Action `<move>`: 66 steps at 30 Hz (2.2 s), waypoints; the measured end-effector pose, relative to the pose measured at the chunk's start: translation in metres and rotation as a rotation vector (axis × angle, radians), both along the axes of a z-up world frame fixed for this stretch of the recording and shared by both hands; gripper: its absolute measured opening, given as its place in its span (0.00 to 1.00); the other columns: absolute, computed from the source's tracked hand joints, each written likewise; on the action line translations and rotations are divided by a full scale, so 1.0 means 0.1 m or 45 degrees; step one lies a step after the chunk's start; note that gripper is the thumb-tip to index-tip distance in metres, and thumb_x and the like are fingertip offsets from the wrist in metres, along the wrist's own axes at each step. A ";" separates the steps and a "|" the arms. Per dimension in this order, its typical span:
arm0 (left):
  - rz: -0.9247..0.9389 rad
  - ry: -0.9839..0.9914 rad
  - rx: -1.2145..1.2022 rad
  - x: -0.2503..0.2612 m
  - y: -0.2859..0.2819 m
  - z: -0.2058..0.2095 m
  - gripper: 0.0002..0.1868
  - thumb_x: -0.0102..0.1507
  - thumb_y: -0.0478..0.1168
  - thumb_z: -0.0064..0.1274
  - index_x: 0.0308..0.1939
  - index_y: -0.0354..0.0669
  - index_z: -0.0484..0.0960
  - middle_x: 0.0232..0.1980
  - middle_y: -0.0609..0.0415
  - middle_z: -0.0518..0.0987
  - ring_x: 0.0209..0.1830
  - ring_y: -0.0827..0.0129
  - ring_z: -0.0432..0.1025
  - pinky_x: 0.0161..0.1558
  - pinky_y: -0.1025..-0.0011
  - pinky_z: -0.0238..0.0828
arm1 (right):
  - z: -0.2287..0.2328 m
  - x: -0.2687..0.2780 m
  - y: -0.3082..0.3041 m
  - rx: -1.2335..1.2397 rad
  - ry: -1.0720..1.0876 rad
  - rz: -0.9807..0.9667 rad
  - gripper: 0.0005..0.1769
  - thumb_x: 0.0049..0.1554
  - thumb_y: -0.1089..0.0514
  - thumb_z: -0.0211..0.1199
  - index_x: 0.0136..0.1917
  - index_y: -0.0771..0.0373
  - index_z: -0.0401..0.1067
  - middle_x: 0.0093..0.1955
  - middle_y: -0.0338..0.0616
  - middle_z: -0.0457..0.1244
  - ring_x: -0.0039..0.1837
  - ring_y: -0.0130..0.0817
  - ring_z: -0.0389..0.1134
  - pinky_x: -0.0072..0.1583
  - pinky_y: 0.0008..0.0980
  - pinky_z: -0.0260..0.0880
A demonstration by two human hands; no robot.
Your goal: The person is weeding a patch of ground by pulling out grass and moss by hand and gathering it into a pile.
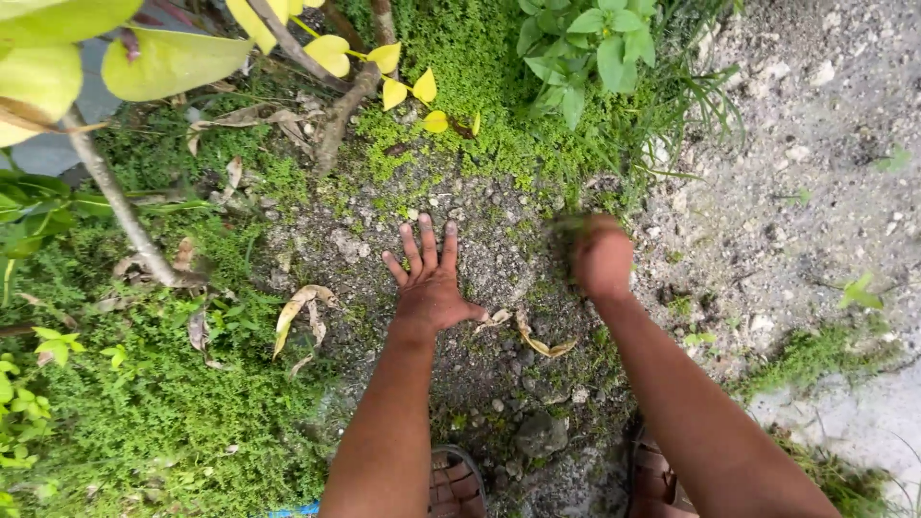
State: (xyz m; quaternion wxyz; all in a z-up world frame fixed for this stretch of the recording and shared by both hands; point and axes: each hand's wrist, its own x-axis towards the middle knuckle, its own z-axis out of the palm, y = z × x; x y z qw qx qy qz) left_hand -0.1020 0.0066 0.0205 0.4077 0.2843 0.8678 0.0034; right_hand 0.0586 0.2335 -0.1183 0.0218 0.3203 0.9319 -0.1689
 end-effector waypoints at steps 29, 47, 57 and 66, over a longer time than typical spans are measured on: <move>0.020 0.633 0.091 0.22 -0.03 -0.92 0.41 0.70 0.67 0.24 0.84 0.59 0.38 0.86 0.45 0.30 0.86 0.48 0.25 0.75 0.33 0.19 | 0.49 -0.63 0.08 -0.339 0.692 -0.269 0.05 0.70 0.61 0.55 0.52 0.63 0.70 0.44 0.55 0.66 0.52 0.57 0.70 0.55 0.48 0.67; -0.083 0.367 -0.062 0.09 0.02 -0.38 0.47 0.66 0.76 0.07 0.84 0.58 0.35 0.85 0.47 0.22 0.85 0.50 0.18 0.75 0.34 0.15 | 0.67 -0.57 0.29 -0.428 0.266 -0.381 0.10 0.69 0.53 0.59 0.52 0.62 0.72 0.48 0.53 0.68 0.55 0.55 0.72 0.56 0.53 0.73; -0.163 0.244 -0.030 -0.06 -0.04 -0.14 0.52 0.62 0.82 0.13 0.83 0.63 0.37 0.85 0.48 0.22 0.85 0.48 0.20 0.77 0.38 0.18 | 0.88 -1.12 -0.46 -0.001 0.433 0.242 0.06 0.57 0.54 0.68 0.47 0.55 0.78 0.43 0.43 0.64 0.49 0.48 0.72 0.47 0.43 0.76; -0.157 0.219 0.083 -0.14 -0.12 -0.25 0.51 0.63 0.81 0.15 0.83 0.64 0.37 0.86 0.49 0.24 0.85 0.47 0.22 0.77 0.38 0.19 | 0.48 -1.82 0.08 -0.137 -0.220 0.376 0.36 0.56 0.40 0.70 0.71 0.53 0.62 0.69 0.56 0.59 0.69 0.59 0.64 0.64 0.54 0.71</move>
